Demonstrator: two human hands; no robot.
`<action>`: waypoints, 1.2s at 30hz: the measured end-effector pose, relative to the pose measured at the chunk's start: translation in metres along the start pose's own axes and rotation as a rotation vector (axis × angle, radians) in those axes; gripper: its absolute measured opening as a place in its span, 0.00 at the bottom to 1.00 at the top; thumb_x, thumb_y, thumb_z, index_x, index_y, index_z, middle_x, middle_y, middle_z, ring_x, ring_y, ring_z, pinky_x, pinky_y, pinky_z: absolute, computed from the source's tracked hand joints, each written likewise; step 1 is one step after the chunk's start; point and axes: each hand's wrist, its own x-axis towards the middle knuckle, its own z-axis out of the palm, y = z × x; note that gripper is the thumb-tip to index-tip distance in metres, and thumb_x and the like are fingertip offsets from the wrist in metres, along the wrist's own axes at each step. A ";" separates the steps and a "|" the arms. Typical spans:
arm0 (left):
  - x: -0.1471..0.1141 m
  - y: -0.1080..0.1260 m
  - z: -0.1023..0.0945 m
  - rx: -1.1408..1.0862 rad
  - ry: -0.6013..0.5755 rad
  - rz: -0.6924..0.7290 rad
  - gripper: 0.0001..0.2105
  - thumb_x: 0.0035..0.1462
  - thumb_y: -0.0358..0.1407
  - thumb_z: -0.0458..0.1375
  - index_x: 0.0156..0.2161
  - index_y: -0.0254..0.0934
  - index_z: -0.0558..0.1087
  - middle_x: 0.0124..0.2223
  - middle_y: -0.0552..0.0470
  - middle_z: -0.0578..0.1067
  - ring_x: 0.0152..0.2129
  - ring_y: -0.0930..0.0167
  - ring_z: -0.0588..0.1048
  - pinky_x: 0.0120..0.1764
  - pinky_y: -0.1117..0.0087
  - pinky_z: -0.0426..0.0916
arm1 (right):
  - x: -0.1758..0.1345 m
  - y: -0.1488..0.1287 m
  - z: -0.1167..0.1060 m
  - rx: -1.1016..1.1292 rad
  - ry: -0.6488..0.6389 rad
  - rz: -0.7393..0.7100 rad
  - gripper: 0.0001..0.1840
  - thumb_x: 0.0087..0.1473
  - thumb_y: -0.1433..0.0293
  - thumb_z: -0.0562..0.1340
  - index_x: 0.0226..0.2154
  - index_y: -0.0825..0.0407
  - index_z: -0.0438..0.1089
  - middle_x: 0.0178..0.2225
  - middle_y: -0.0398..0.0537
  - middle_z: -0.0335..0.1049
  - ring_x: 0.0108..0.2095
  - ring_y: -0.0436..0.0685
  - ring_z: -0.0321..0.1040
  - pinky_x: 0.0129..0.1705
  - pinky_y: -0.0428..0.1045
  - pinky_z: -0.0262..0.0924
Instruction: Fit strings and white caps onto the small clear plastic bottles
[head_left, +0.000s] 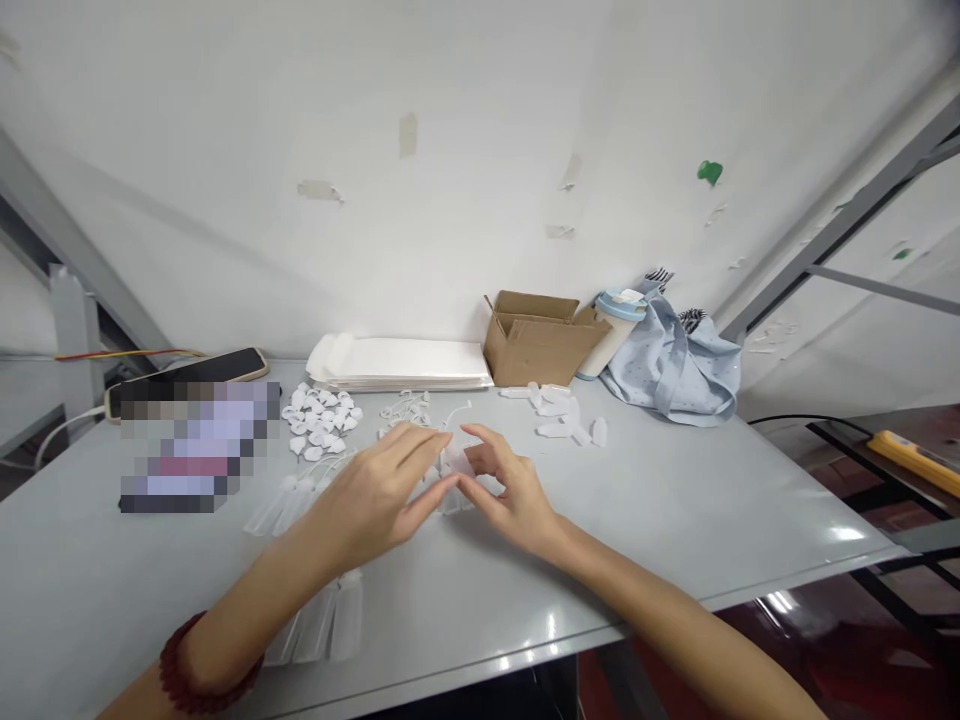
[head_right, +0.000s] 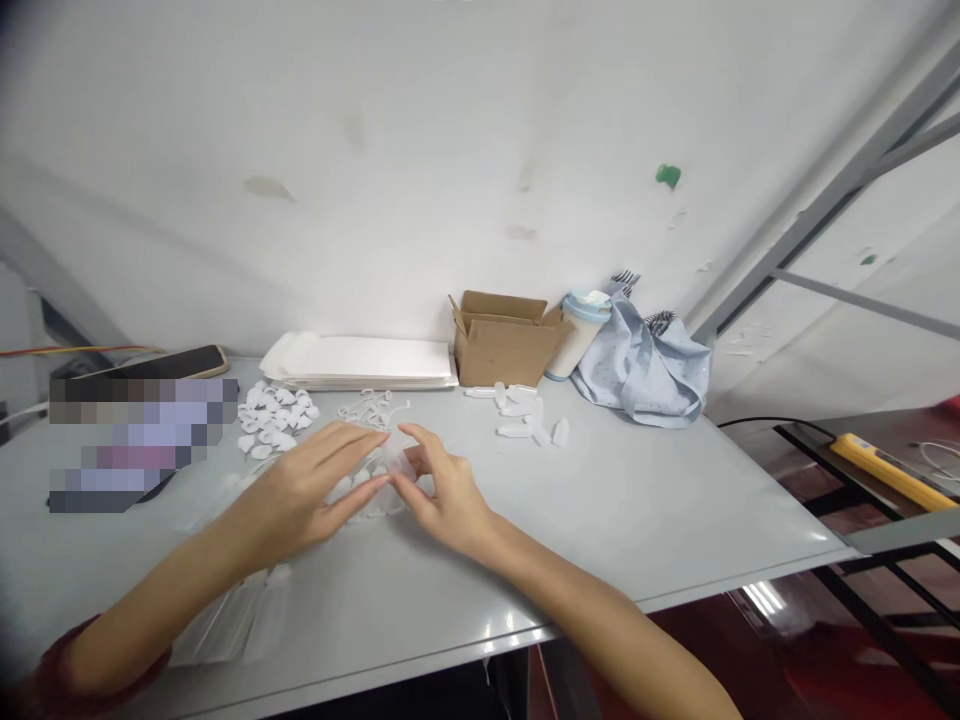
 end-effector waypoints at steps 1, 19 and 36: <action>0.000 0.002 -0.001 0.025 -0.042 0.014 0.15 0.60 0.32 0.54 0.51 0.27 0.66 0.45 0.39 0.73 0.42 0.62 0.71 0.42 0.61 0.70 | 0.001 -0.001 -0.001 -0.002 -0.010 -0.003 0.24 0.58 0.70 0.57 0.57 0.50 0.55 0.29 0.43 0.69 0.30 0.51 0.68 0.34 0.49 0.66; 0.002 0.009 0.000 0.236 0.009 0.123 0.20 0.58 0.35 0.58 0.52 0.24 0.65 0.50 0.36 0.72 0.48 0.57 0.67 0.46 0.56 0.69 | 0.011 -0.015 -0.008 0.695 -0.090 0.453 0.17 0.52 0.64 0.65 0.43 0.50 0.62 0.32 0.43 0.70 0.35 0.54 0.74 0.40 0.51 0.65; -0.060 0.040 -0.036 0.084 -0.134 -0.097 0.19 0.57 0.34 0.57 0.54 0.34 0.64 0.50 0.44 0.73 0.51 0.60 0.64 0.50 0.58 0.67 | 0.014 -0.004 -0.028 0.579 -0.105 0.400 0.19 0.58 0.54 0.56 0.39 0.53 0.64 0.31 0.48 0.74 0.29 0.54 0.75 0.32 0.50 0.67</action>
